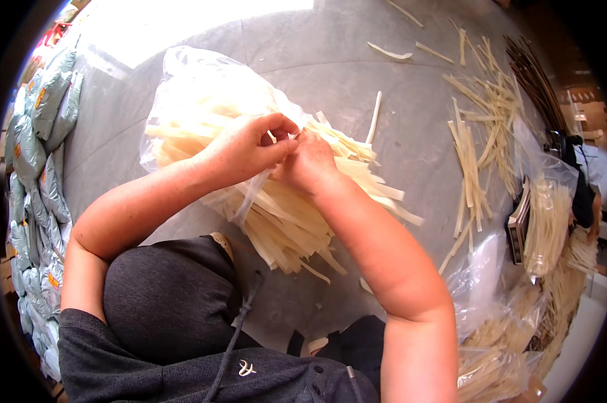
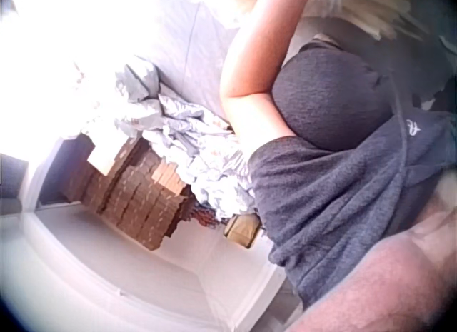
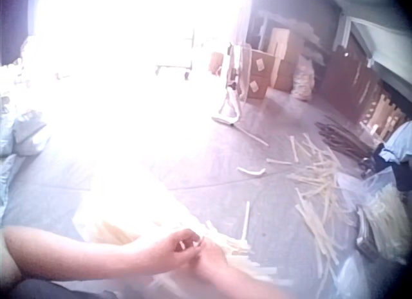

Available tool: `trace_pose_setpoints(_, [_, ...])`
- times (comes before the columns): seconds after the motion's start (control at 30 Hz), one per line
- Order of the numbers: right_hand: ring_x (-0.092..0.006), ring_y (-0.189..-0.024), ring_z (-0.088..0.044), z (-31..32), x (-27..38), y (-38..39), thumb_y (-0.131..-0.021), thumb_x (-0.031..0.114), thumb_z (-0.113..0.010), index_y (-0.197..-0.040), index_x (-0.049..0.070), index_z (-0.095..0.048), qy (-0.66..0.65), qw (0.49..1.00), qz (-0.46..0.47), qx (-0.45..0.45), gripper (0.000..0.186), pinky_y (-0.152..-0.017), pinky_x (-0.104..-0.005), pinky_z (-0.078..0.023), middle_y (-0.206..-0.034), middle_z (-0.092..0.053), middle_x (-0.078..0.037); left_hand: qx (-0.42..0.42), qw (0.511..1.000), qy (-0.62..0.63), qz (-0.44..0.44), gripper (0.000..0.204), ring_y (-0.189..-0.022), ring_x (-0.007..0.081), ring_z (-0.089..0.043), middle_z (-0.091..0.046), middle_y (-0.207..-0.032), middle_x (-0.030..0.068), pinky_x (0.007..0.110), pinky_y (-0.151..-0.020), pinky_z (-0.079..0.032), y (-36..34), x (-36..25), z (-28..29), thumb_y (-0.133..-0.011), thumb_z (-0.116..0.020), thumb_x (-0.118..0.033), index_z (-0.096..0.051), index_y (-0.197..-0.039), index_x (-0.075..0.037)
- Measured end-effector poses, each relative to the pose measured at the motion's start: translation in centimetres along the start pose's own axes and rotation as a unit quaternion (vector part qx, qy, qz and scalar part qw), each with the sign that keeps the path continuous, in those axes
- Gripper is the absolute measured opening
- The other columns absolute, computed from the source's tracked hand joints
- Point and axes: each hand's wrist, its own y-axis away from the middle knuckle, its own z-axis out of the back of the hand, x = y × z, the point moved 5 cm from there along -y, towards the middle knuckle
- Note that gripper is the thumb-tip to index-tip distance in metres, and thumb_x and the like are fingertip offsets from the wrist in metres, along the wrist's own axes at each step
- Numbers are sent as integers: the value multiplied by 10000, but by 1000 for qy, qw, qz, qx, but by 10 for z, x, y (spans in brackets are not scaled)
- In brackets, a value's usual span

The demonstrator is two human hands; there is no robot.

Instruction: The person gathers long, flat plastic strips from a pile on the floor, aligns them into a bundle by hand, and slides the bundle into a clear plastic bag.

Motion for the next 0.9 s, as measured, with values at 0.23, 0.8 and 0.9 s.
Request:
trace_pose_setpoints(0.23, [-334,-1309,-459,28,-27,36,-682,477,-799,-1427,86,-416,-12,995,93,-15,925,-1156,-460,-254,-1390,-511,-169,-256,926,-276,-24,260,-1099,229,-608,-681,-1124,101,336,-950,-471,5,89,124,-912,-653,-195,-674,-1152,-96])
trace_pose_setpoints(0.8, [-240,-1239,-494,-23,-94,56,-975,448,-527,-1271,37,-535,-471,829,-204,-223,506,-1067,-332,-351,-1287,-567,-120,-193,885,353,234,667,-1202,235,-539,-572,-1309,132,352,-1036,-409,18,215,151,-927,-569,-544,-503,-1363,-43])
trace_pose_setpoints(0.9, [-268,-1244,-482,6,-158,98,-961,517,-502,-1296,44,-528,-469,802,-266,-259,580,-1065,-372,-350,-1299,-552,-133,-265,932,171,176,669,-1306,254,-450,-522,-1381,141,362,-1114,-307,14,220,168,-933,-562,-545,-492,-1381,-53])
